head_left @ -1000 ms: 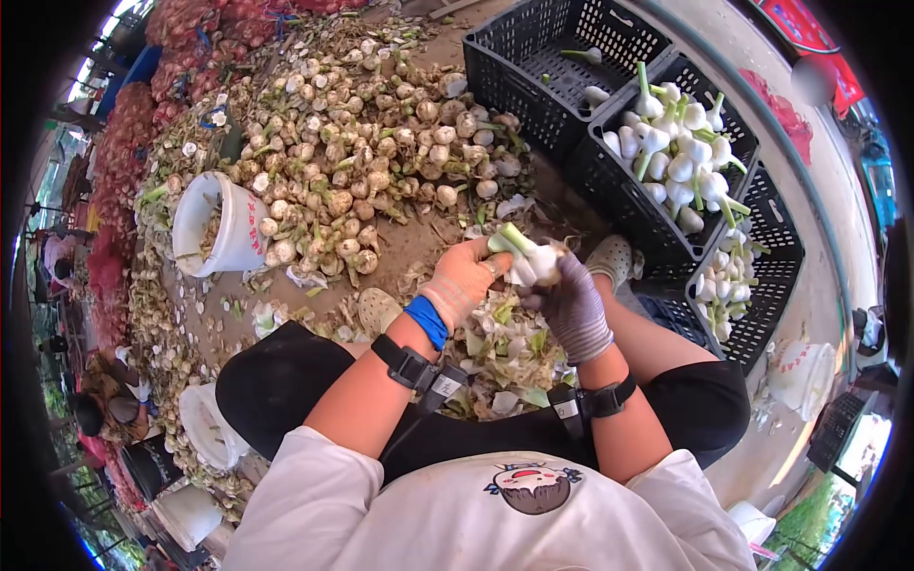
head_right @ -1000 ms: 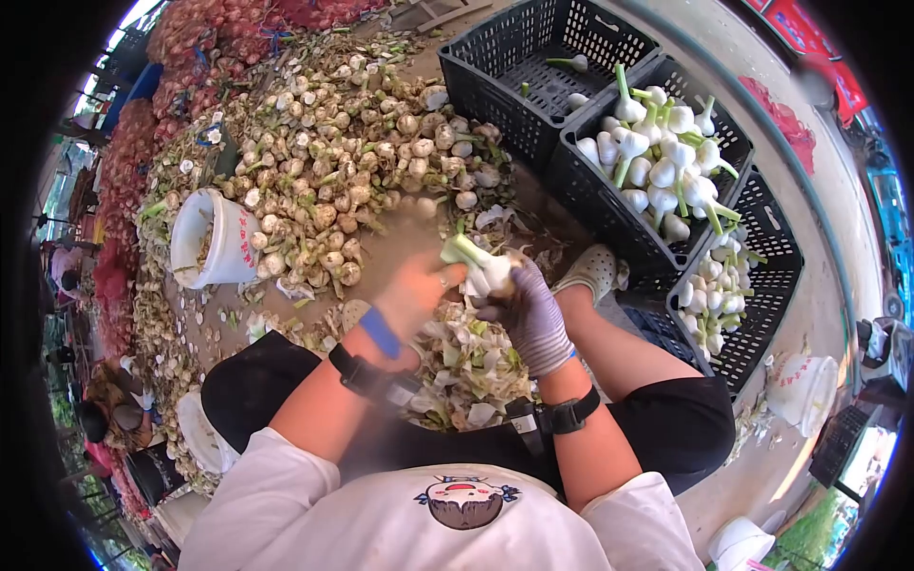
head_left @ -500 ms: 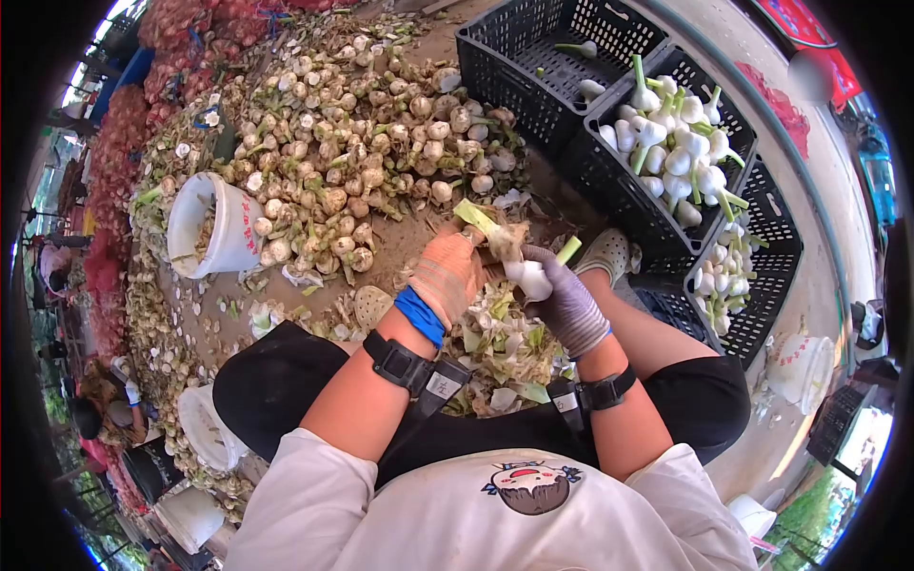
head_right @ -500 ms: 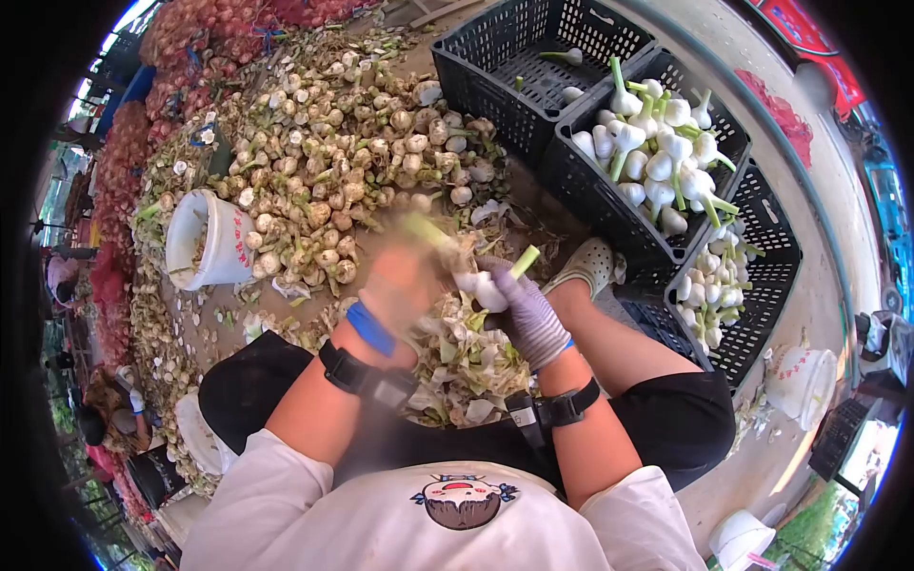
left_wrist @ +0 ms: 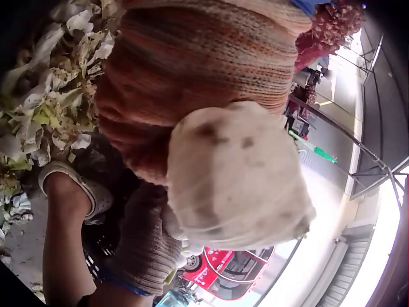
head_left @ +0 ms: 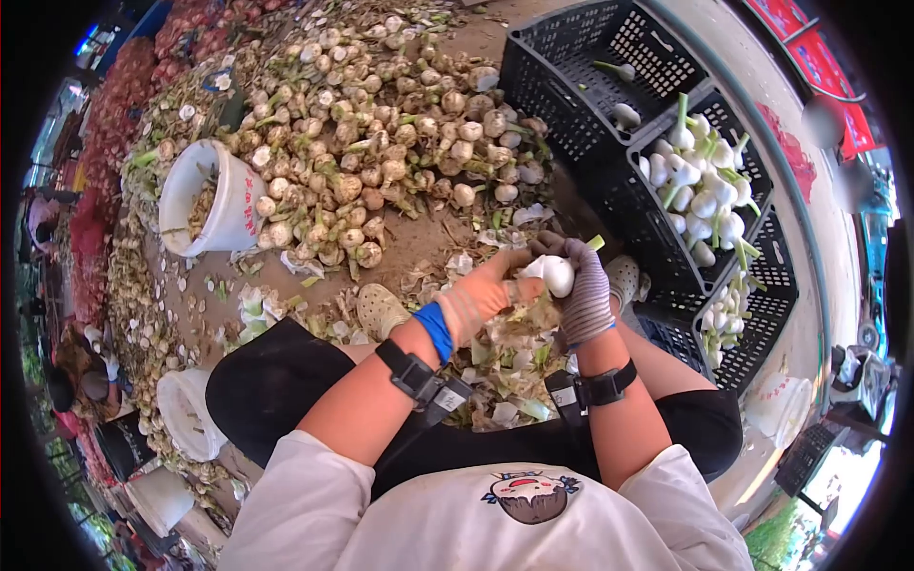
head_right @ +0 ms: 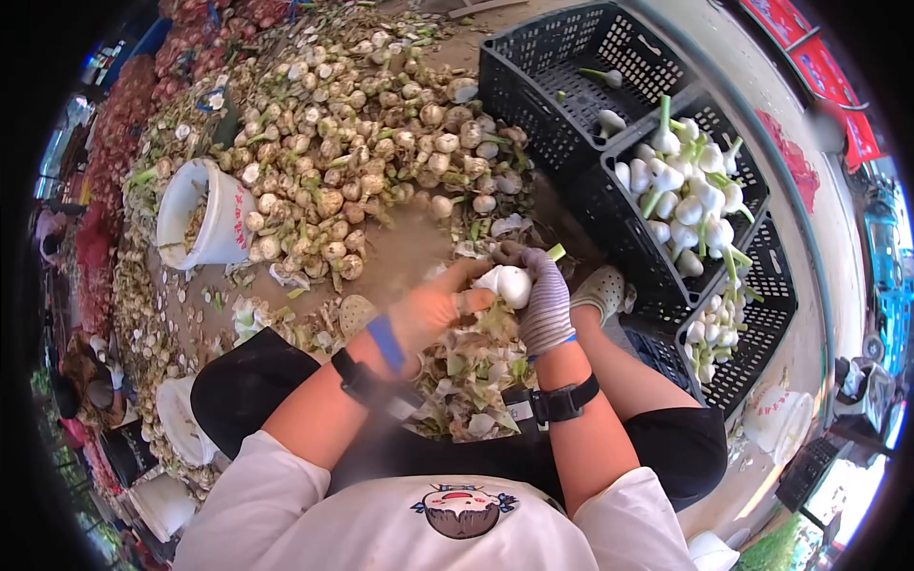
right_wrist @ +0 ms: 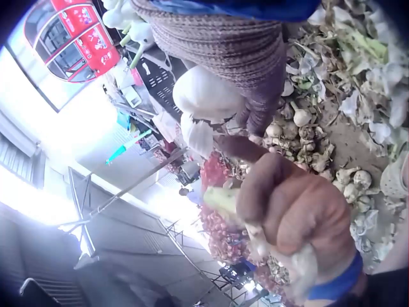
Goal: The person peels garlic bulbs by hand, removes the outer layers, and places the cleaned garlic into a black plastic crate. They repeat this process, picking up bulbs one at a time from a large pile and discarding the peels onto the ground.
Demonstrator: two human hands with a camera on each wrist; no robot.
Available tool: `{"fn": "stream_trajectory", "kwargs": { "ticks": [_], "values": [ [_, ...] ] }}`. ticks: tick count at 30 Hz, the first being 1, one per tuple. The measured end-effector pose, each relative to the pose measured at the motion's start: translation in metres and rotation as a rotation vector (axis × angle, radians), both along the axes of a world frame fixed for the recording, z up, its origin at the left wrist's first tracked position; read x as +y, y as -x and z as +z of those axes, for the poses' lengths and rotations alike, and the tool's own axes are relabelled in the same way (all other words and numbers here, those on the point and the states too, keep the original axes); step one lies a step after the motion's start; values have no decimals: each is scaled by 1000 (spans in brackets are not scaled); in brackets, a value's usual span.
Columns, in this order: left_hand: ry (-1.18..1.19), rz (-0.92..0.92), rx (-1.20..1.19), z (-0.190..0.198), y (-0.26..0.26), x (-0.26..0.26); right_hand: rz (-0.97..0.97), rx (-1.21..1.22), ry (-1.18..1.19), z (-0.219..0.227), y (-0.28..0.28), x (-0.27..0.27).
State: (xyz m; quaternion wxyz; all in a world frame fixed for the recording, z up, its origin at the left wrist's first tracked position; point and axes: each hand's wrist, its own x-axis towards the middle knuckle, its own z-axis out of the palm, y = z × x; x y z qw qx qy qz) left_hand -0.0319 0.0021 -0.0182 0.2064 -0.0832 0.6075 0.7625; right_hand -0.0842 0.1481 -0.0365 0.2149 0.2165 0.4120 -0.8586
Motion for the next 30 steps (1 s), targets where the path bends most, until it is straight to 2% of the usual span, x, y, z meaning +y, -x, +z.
{"fn": "stream_trajectory", "kwargs": {
  "ticks": [1,2,4,5,6,8,9,10,11,12,13,14,15,16,17,18,19,20,22,23,24,25,26,28,29,30],
  "values": [
    [-59,101,-11,-13,7,0,74,174,-270,-6,4,-5],
    [-61,113,-16,-17,9,-3,87,171,-272,-12,8,-9],
    [-528,255,-279,-22,13,-7,-143,-84,318,1,16,-23],
    [-534,197,-318,-30,14,-11,-144,-260,512,5,21,-23],
    [-541,204,-324,-35,10,-14,-126,-252,527,3,24,-24],
    [-226,-156,-310,-42,4,-22,-78,-302,481,5,32,-30],
    [117,-261,-176,-35,8,-26,-73,-307,482,-2,37,-31],
    [120,-255,-176,-30,13,-33,-12,-320,367,-11,45,-29],
    [406,-242,-63,-26,21,-42,50,-325,255,-16,58,-28],
    [690,-227,48,-24,27,-51,2,-202,293,-16,75,-24],
    [585,-79,-27,-38,40,-64,-120,-253,620,16,89,-27],
    [587,53,-56,-38,53,-80,-187,-60,732,29,105,-26],
    [676,204,-56,-56,69,-97,-180,24,588,37,118,-26],
    [951,82,4,-108,94,-130,-175,110,445,41,132,-27],
    [997,272,79,-106,106,-152,-90,105,197,25,149,-30],
    [1027,185,-141,-93,122,-169,-11,103,-50,1,168,-36],
    [1072,178,-191,-84,135,-181,98,101,-290,-16,175,-51],
    [1115,167,-245,-79,147,-190,329,286,-524,-34,184,-61],
    [1248,-17,-166,-77,171,-204,631,935,-1326,-59,208,-83],
    [1263,-50,-196,-80,185,-207,753,977,-1519,-71,221,-93],
    [1269,-123,-167,-104,202,-216,881,1016,-1706,-69,227,-110],
    [1298,-135,-44,-135,207,-222,1005,941,-1717,-81,241,-120],
    [1329,-144,80,-156,213,-226,1019,957,-1698,-85,249,-124],
    [984,32,67,-152,199,-217,1224,949,-1733,-82,259,-137],
    [1226,-39,173,-140,190,-209,1197,989,-1741,-84,258,-139],
    [1366,-149,221,-141,182,-205,1151,1033,-1745,-85,252,-136]
  ]
}}
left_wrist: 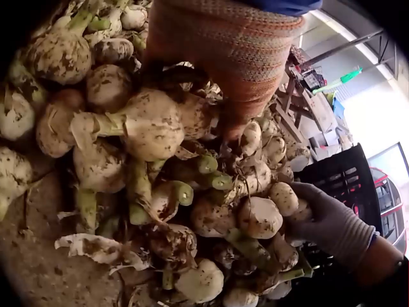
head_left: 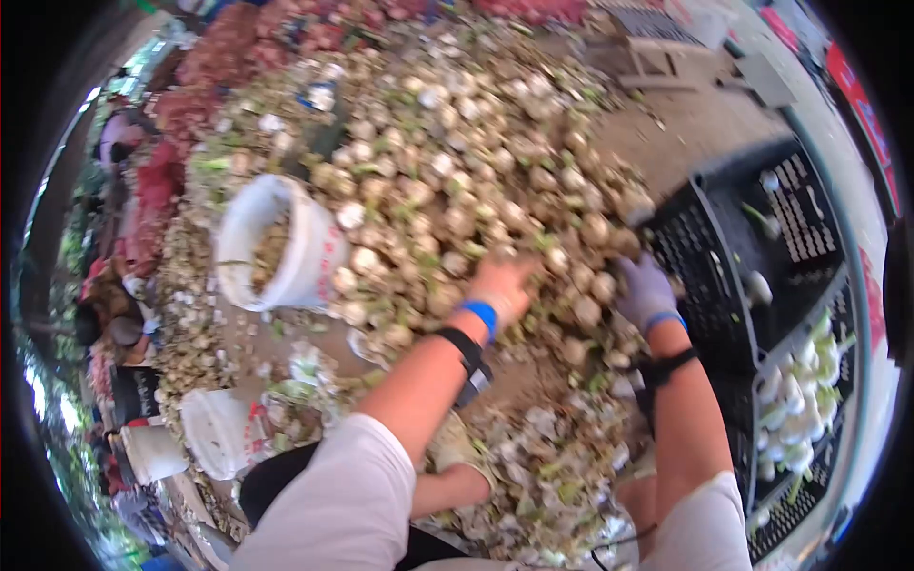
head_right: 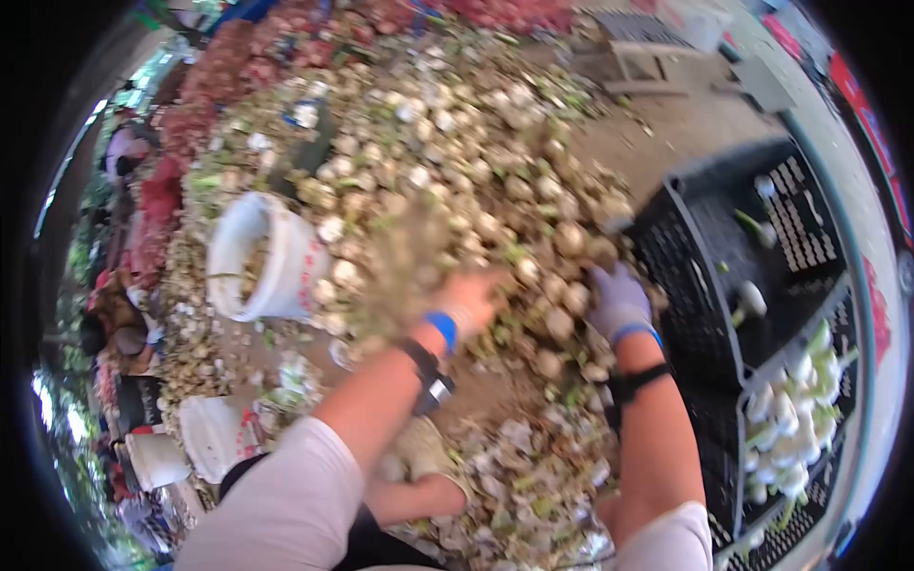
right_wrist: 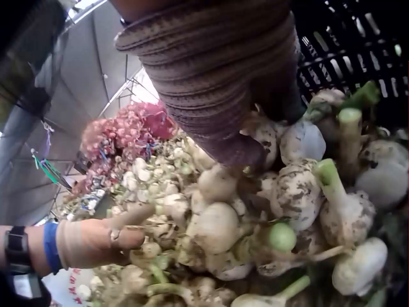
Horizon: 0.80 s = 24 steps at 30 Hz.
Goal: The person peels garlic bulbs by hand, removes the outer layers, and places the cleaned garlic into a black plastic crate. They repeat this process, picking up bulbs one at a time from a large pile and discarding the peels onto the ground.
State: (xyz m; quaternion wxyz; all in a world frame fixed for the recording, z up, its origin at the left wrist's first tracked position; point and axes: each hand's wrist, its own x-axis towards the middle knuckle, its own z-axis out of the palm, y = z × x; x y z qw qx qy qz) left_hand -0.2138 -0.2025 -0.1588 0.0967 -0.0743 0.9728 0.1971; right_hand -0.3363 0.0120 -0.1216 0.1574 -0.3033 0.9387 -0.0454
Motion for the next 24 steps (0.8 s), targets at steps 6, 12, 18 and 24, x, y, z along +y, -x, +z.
{"fn": "stream_trajectory", "kwargs": {
  "ticks": [6,12,18,24],
  "values": [
    [-123,-30,-366,46,-51,48,-314,-72,772,-14,-80,47],
    [-1234,483,-292,103,-126,137,-662,-562,1531,64,-199,65],
    [-1392,486,-107,161,-186,169,-486,-722,1439,127,-280,104],
    [-1420,591,-99,164,-218,195,-348,-548,1392,146,-328,135]
  ]
}}
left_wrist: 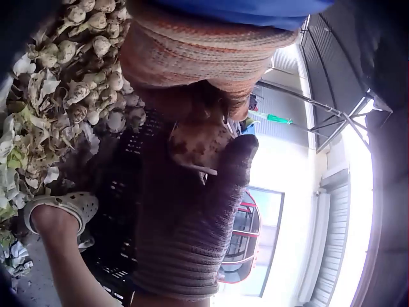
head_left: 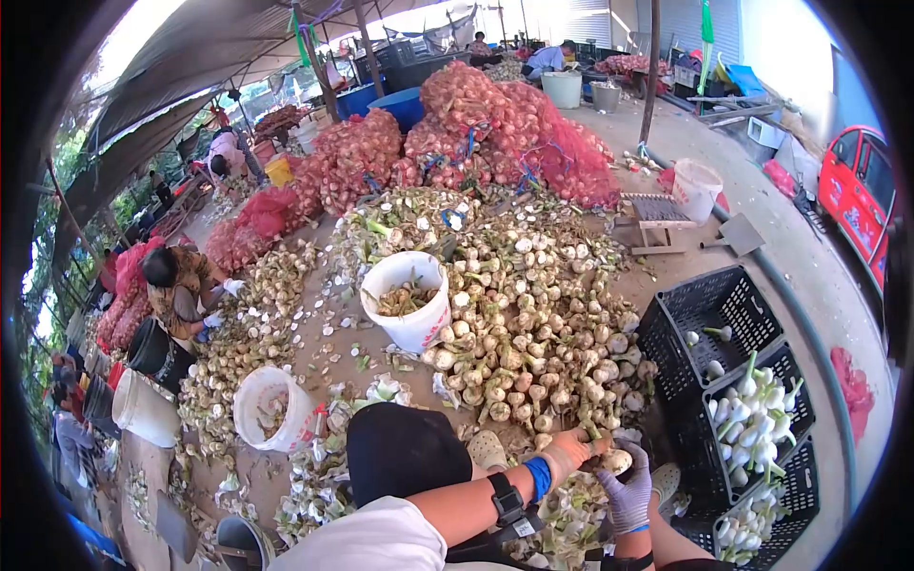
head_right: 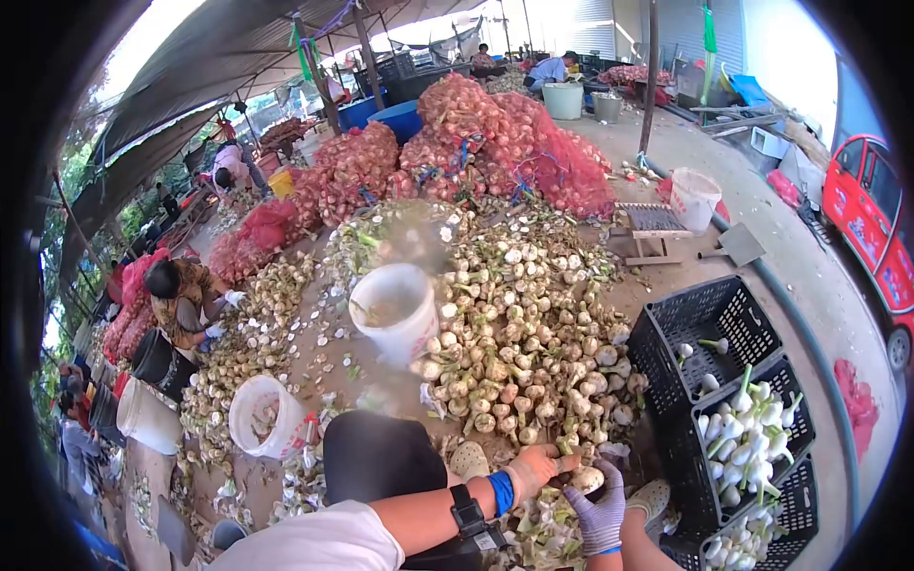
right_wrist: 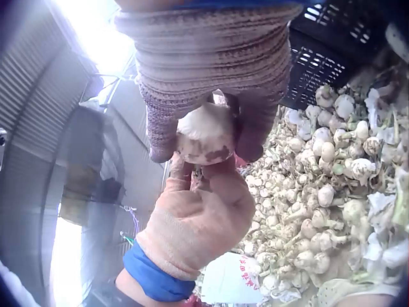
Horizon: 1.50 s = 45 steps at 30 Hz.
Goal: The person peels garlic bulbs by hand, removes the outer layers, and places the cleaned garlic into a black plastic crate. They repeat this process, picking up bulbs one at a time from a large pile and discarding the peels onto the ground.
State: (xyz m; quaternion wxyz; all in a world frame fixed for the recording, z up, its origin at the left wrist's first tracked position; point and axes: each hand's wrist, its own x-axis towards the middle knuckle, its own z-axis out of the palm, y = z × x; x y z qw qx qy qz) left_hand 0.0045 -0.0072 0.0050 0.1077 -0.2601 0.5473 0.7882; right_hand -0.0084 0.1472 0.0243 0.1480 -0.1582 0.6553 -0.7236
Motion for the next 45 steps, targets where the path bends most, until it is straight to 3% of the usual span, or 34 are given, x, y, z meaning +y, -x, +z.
{"fn": "stream_trajectory", "kwargs": {
  "ticks": [2,4,6,8,9,11,12,13,14,15,17,19,20,21,22,23,24,26,28,29,31,34,36,38,40,41,42,43,44,45],
  "values": [
    [397,-144,-34,12,-5,0,-29,96,-85,-2,-12,10],
    [201,-102,13,35,-25,6,-135,761,-518,16,-26,14],
    [237,79,-5,26,-30,19,-137,747,-585,23,-38,17],
    [568,-134,19,32,-35,11,-152,785,-601,27,-42,20],
    [633,-137,104,65,-48,15,-173,781,-544,23,-42,23],
    [570,-136,-12,30,-41,15,-122,693,-446,24,-42,31],
    [271,-8,59,53,-50,26,-129,661,-387,11,-37,35],
    [351,15,118,66,-55,31,-93,345,-167,1,-39,36],
    [456,-62,96,96,-63,39,-51,233,-23,6,-43,38],
    [476,-45,208,86,-63,40,-71,213,-34,3,-42,44],
    [494,-36,323,77,-62,43,158,-687,564,0,-36,49],
    [807,-82,329,86,-62,47,185,-769,557,-3,-27,54],
    [804,-91,326,75,-60,41,227,-846,546,-5,-25,54],
    [902,-127,632,55,-58,31,66,-699,463,-5,-30,46],
    [985,-161,938,47,-57,27,60,-709,460,-2,-32,41],
    [978,-166,930,39,-55,24,44,-584,380,2,-34,37],
    [694,-153,693,35,-53,22,26,-460,298,7,-34,35],
    [131,-120,204,26,-49,19,79,-548,305,1,-33,34],
    [7,-67,54,21,-41,18,-10,245,-239,-16,-32,28],
    [-105,3,8,15,-38,16,21,307,-364,-22,-29,27],
    [-227,76,-57,9,-35,13,18,234,-354,-31,-25,28],
    [-105,-110,-29,7,-28,6,-15,151,-250,-41,-14,27],
    [-82,-218,-46,-7,-21,-3,179,-789,259,-41,0,36],
    [55,-286,5,-10,-19,-1,261,-897,369,-57,6,37],
    [162,-322,-84,-15,-16,1,-197,-316,-113,-67,4,16],
    [42,-386,20,-23,-14,-2,-350,133,-107,-83,10,2],
    [-77,-444,126,-29,-11,-8,-349,124,-112,-80,14,3],
    [111,-443,17,-29,-7,-20,-304,-427,84,-70,17,6],
    [111,-442,10,-35,-3,-26,-242,-974,284,-65,21,8],
    [295,-287,14,-39,0,-30,-80,-1155,578,-67,25,11]
  ]
}}
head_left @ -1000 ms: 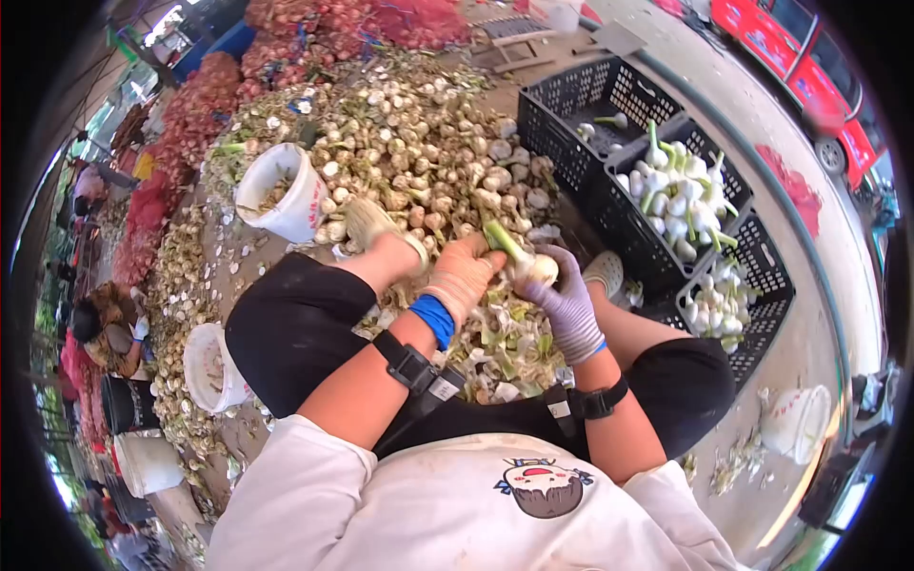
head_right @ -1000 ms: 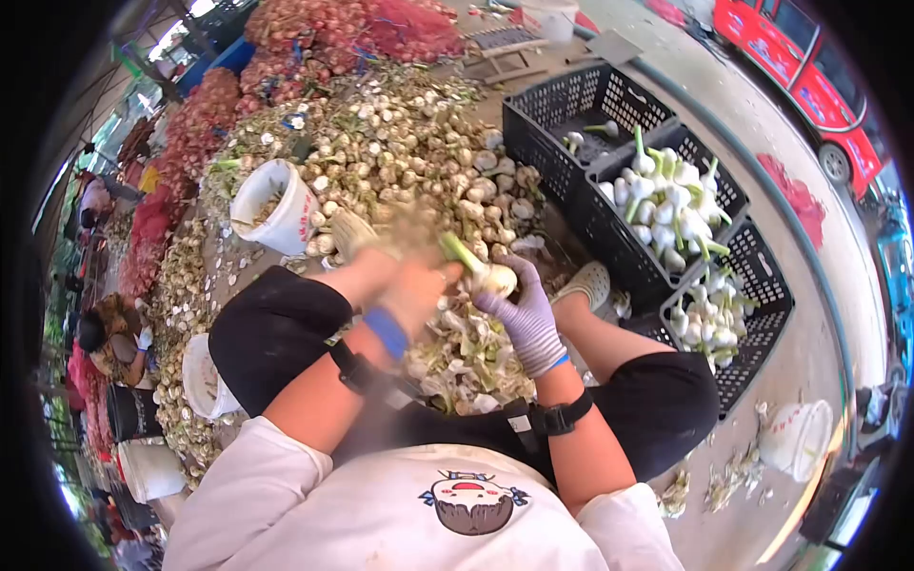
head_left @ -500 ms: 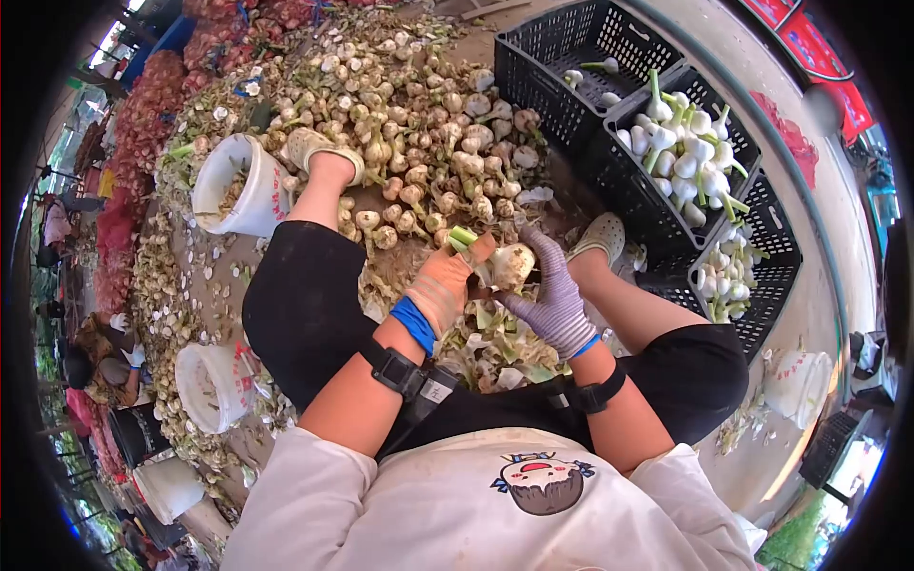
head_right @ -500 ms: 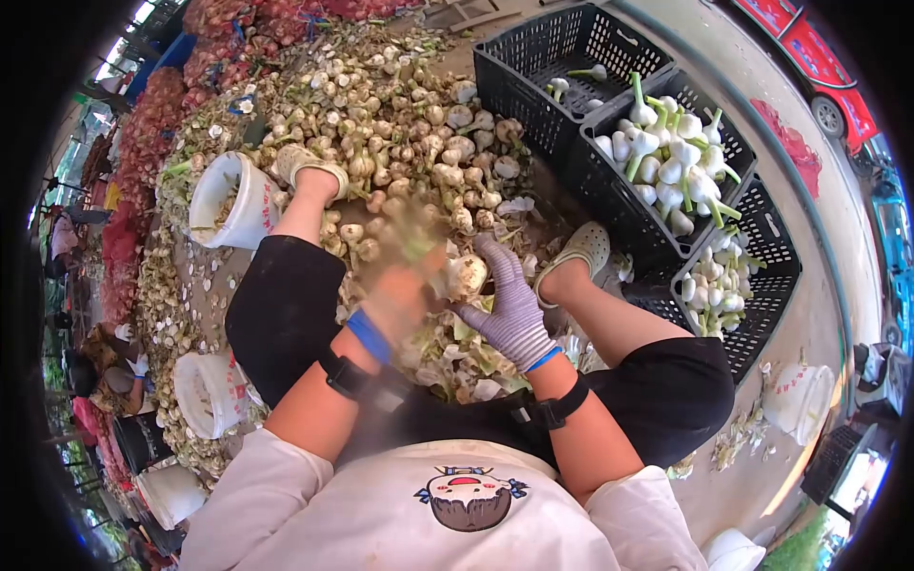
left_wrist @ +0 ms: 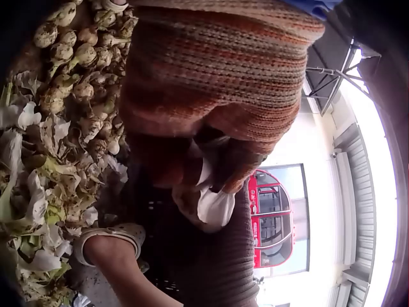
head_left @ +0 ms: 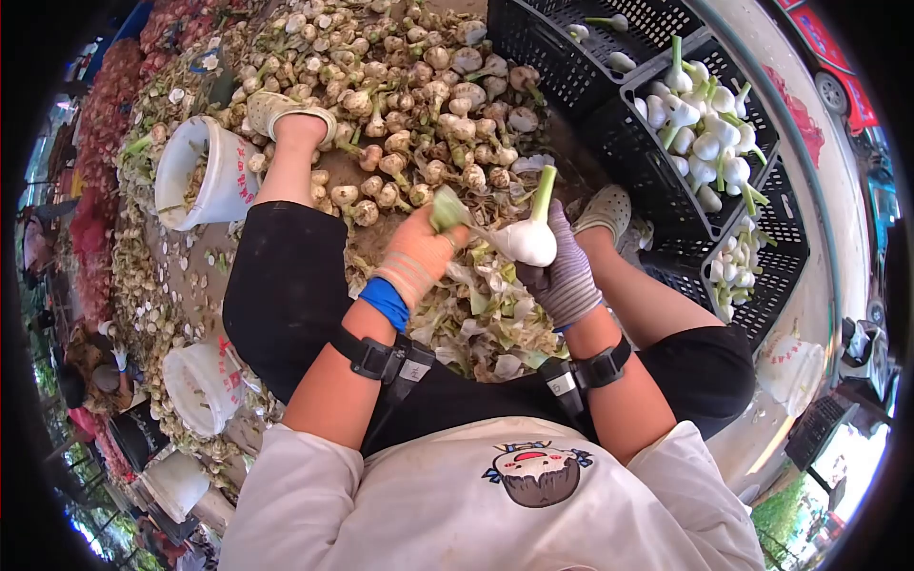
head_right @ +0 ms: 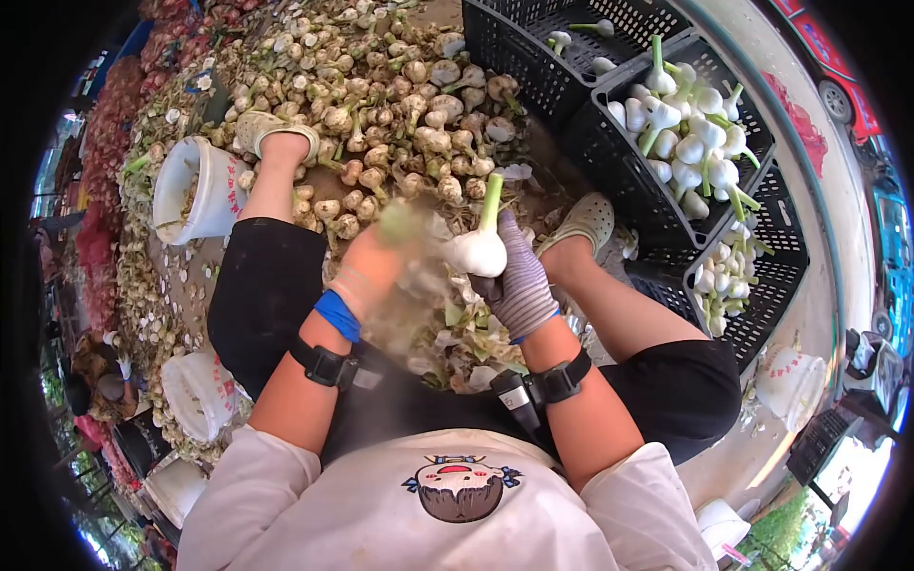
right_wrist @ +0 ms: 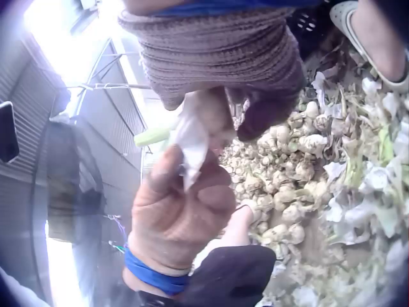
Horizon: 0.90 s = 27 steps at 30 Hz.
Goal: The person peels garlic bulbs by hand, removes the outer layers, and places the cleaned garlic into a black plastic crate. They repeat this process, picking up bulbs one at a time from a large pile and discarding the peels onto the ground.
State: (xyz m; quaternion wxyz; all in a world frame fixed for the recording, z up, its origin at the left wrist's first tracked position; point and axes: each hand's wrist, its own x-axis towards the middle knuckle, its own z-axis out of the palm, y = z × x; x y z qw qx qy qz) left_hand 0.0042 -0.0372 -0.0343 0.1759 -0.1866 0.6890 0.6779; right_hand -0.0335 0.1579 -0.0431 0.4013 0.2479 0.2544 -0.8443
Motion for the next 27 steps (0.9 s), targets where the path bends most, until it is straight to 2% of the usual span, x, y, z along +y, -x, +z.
{"fn": "stream_trajectory", "kwargs": {
  "ticks": [1,3,5,6,7,9,10,11,13,14,15,17,18,19,20,21,23,25,27],
  "values": [
    [177,152,53,-4,2,-5,92,68,292,-3,3,2],
    [226,191,0,-13,2,-13,125,66,435,-15,3,4],
    [-281,123,240,-28,-3,-15,153,107,-145,18,0,-8],
    [-570,378,66,-16,1,4,250,206,-222,7,-1,-11],
    [-573,375,62,-10,1,5,316,321,-377,2,-1,-13],
    [-950,370,-166,-6,0,7,104,166,-351,-14,3,-25],
    [-343,39,277,-17,-6,12,104,165,-352,-14,8,-25],
    [-344,41,276,-21,-11,10,54,47,-286,-14,12,-24],
    [-35,-133,525,-11,-16,7,-24,-156,-169,-8,25,-27],
    [-350,10,243,-10,-19,10,-79,-207,-111,-4,28,-28],
    [-792,-74,-161,-11,-17,2,-132,-258,-54,1,32,-30],
    [-766,-175,-459,-18,-14,3,-100,-202,-77,-5,43,-34],
    [-312,-271,-381,1,-9,7,-62,-148,-233,-6,48,-39],
    [240,-476,-81,-12,-3,9,-23,-91,-388,-7,53,-42],
    [177,-267,-49,-29,3,10,126,116,-488,-17,56,-40],
    [113,-61,-15,-30,14,10,133,119,-486,-20,57,-42],
    [73,11,18,-29,25,7,161,425,-688,-25,58,-44],
    [31,79,47,-27,32,7,157,509,-780,-24,57,-48],
    [61,44,16,-25,39,8,308,743,-961,-20,55,-48]
  ]
}}
